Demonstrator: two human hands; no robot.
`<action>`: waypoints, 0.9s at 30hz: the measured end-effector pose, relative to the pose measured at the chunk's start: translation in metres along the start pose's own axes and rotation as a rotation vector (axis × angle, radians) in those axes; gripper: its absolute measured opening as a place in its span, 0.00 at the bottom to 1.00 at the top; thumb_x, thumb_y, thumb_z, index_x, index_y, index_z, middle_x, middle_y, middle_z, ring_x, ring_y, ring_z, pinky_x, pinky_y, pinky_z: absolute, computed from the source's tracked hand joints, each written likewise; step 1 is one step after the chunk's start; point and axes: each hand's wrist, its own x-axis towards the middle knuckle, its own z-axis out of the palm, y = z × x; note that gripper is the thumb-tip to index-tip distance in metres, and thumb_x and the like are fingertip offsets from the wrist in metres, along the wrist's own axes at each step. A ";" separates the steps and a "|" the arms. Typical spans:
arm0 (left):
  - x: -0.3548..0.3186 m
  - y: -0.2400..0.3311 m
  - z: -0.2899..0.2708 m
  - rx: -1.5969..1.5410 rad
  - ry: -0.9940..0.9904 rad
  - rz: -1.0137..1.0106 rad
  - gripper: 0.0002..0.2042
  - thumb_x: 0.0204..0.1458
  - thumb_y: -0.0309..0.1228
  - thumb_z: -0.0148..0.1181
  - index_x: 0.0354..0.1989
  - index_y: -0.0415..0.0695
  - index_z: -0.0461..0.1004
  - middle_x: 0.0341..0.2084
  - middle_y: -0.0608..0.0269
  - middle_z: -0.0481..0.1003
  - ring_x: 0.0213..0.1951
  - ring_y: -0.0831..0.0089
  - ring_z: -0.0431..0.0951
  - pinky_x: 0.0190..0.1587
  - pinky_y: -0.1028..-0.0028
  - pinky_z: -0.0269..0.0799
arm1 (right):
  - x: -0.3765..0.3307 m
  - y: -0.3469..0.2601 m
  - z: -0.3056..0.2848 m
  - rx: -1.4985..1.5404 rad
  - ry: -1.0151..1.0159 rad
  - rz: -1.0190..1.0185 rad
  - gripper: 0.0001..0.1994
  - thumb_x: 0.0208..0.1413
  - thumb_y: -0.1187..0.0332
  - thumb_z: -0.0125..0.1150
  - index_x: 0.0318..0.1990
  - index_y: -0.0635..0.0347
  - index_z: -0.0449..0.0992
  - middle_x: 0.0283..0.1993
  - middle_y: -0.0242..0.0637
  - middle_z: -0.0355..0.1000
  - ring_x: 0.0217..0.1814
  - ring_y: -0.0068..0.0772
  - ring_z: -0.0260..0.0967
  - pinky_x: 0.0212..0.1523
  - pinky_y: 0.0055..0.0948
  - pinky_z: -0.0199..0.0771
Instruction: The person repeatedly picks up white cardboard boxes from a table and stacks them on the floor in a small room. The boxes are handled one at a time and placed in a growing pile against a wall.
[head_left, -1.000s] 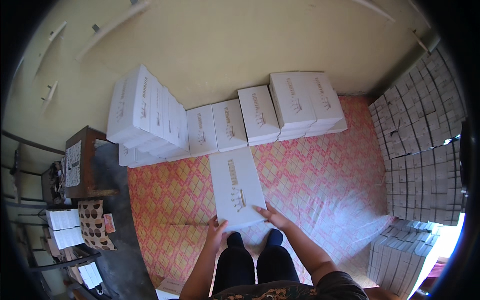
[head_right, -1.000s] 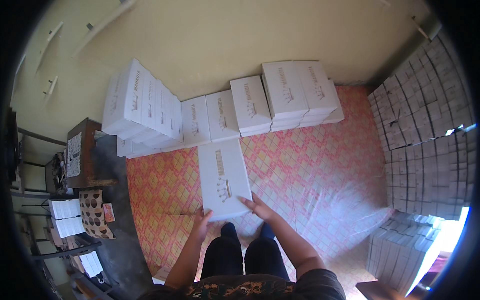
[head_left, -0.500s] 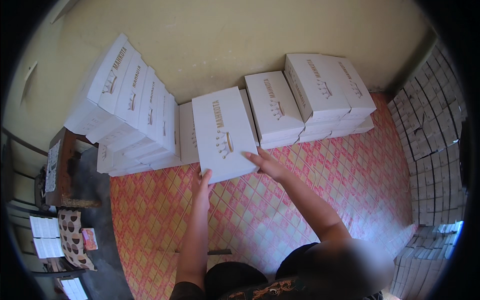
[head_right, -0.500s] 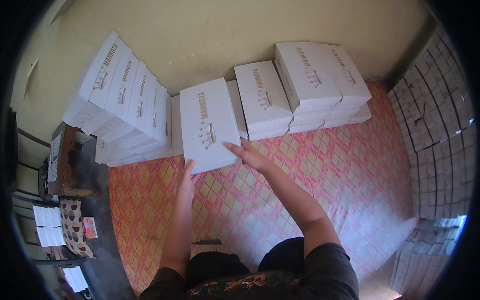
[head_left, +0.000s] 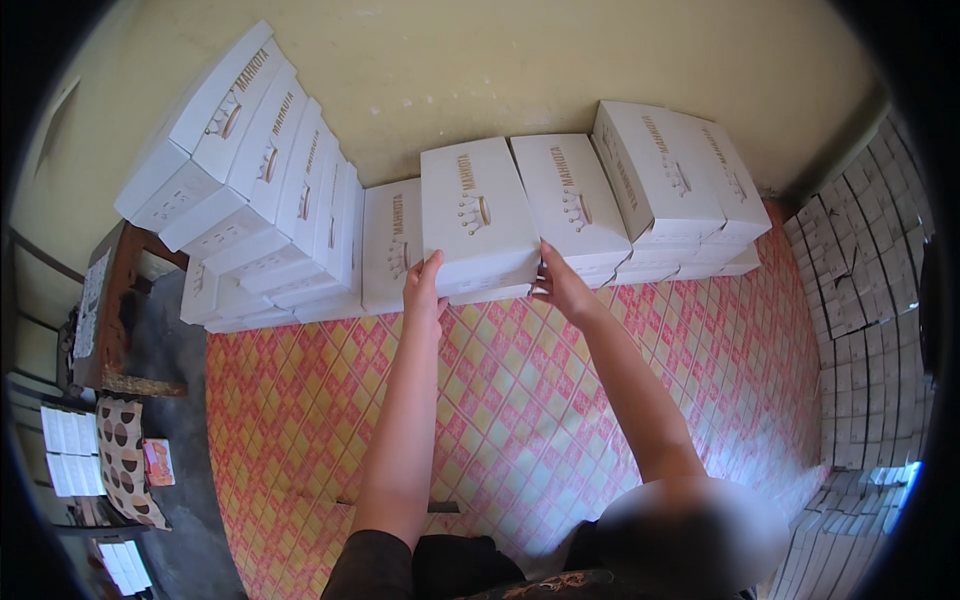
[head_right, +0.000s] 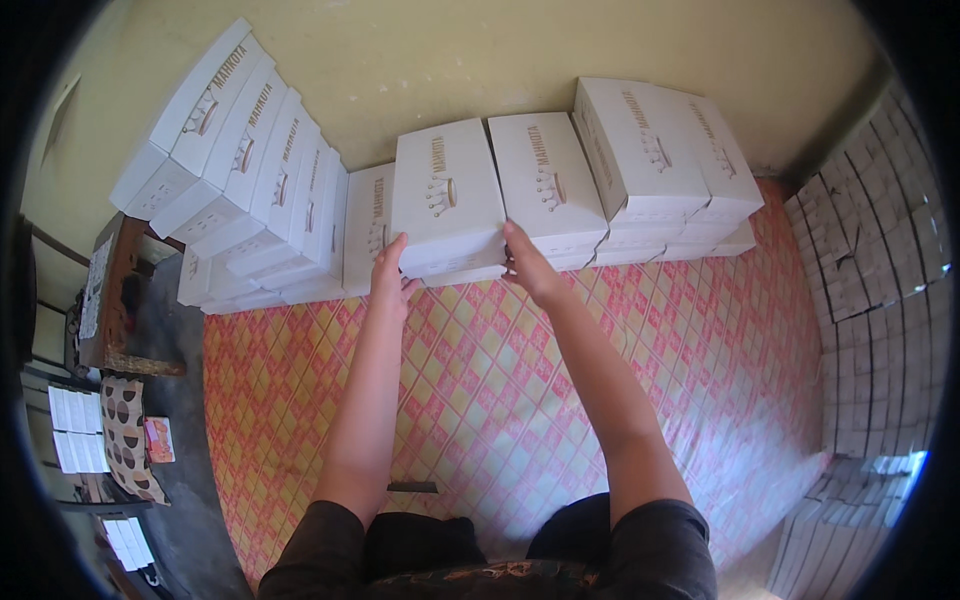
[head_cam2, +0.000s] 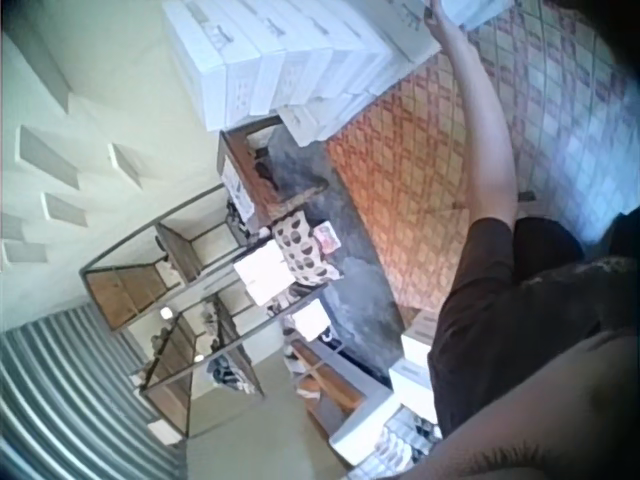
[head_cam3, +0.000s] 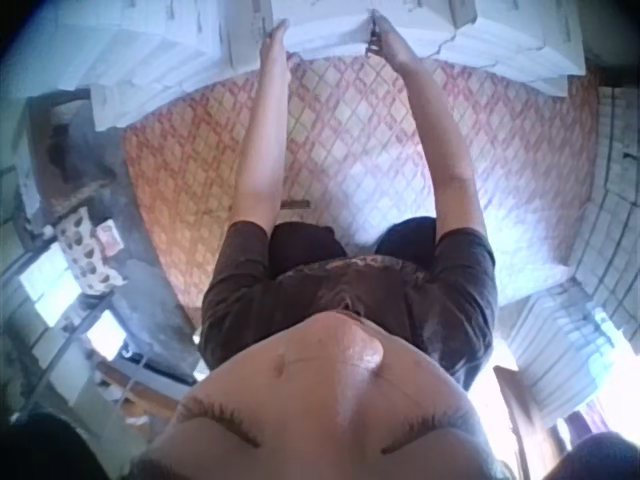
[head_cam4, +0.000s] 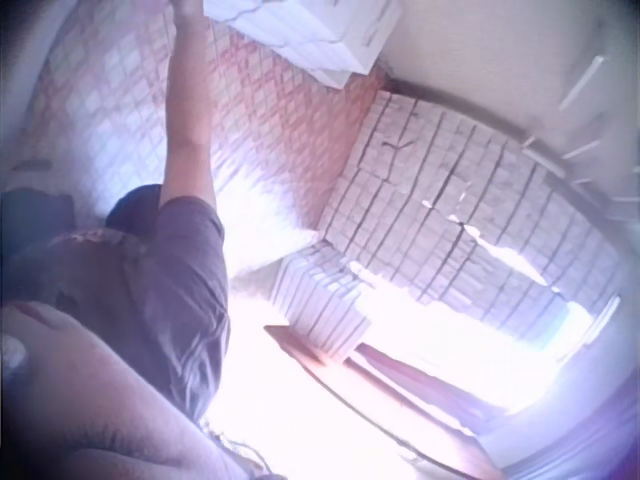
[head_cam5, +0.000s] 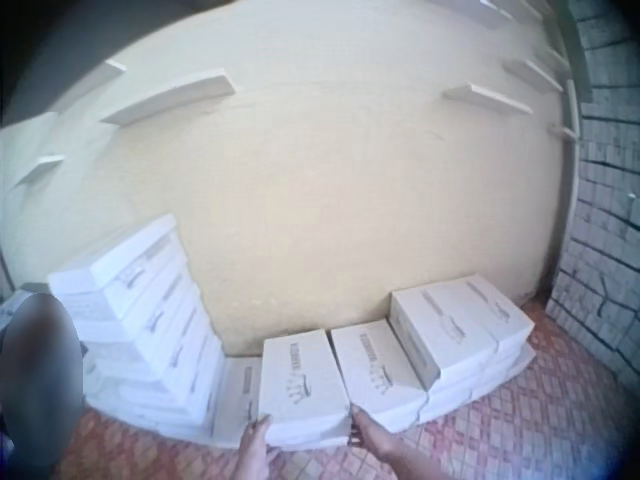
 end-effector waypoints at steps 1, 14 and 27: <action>0.005 -0.001 -0.002 0.020 -0.013 -0.001 0.34 0.41 0.52 0.58 0.55 0.48 0.56 0.51 0.56 0.60 0.51 0.62 0.59 0.54 0.61 0.51 | -0.002 0.006 0.002 0.007 -0.008 -0.022 0.31 0.58 0.46 0.37 0.65 0.49 0.44 0.60 0.46 0.55 0.60 0.39 0.55 0.57 0.40 0.54; 0.026 -0.031 0.002 -0.020 0.038 0.001 0.36 0.45 0.53 0.53 0.60 0.48 0.49 0.57 0.58 0.54 0.59 0.62 0.53 0.57 0.57 0.48 | -0.021 0.074 0.021 -0.198 -0.004 -0.252 0.38 0.53 0.77 0.47 0.66 0.52 0.31 0.68 0.45 0.34 0.64 0.45 0.50 0.55 0.35 0.60; 0.051 -0.048 0.002 0.193 0.106 0.065 0.36 0.49 0.56 0.43 0.62 0.49 0.45 0.59 0.56 0.53 0.59 0.62 0.54 0.58 0.59 0.49 | 0.007 0.087 0.021 -0.379 -0.046 -0.226 0.46 0.51 0.70 0.53 0.63 0.58 0.19 0.68 0.52 0.30 0.68 0.51 0.38 0.62 0.37 0.51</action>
